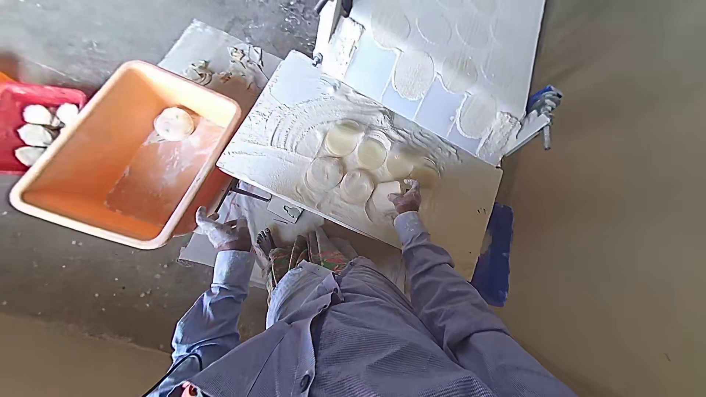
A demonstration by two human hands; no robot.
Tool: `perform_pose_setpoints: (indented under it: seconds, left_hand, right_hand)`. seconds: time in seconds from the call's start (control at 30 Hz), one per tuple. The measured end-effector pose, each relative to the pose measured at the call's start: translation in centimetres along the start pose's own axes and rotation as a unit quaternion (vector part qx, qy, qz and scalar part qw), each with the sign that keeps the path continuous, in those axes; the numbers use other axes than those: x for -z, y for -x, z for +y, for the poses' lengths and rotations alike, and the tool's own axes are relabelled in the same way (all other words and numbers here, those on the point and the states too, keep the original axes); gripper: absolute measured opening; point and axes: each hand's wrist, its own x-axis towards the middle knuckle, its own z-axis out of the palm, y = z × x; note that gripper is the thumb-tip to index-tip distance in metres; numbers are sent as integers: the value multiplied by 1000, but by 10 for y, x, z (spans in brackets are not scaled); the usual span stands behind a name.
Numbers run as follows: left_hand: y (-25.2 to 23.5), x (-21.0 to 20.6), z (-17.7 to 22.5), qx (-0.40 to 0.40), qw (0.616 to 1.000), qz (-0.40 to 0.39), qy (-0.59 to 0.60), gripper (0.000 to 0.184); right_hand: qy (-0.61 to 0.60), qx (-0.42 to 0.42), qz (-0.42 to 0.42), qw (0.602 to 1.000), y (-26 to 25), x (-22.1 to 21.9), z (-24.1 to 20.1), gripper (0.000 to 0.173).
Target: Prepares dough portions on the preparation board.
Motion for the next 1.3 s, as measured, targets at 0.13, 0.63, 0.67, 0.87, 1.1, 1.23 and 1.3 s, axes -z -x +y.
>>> perform_pose_setpoints:
  seconds: [0.13, 0.63, 0.67, 0.87, 1.1, 1.23, 1.3]
  left_hand:
    - [8, -27, 14, -97, 986, -134, 37, 66]
    - [-1, -60, 88, 130, 805, -453, 359, 35]
    - [-10, -51, 91, 111, 829, -450, 313, 31]
    - [-52, -1, 129, -192, 906, -361, -111, 38]
    - [-206, 55, 105, -23, 959, -266, 97, 44]
    - [-323, 64, 74, 117, 958, -198, 169, 49]
    - [-376, 55, 54, 154, 956, -168, 184, 48]
  right_hand:
    - [121, 138, -40, 982, 28, 11, -33, 88]
    - [-224, 107, -409, 878, 71, -49, -140, 68]
    - [-240, 93, -420, 870, 72, -61, -144, 61]
    - [-236, 120, -417, 870, 68, -136, -191, 80]
    - [-290, 1, -484, 826, 83, -267, -311, 87]
    - [-176, 21, -515, 839, 74, -369, -377, 35]
    - [-122, 55, -494, 859, 67, -420, -401, 39]
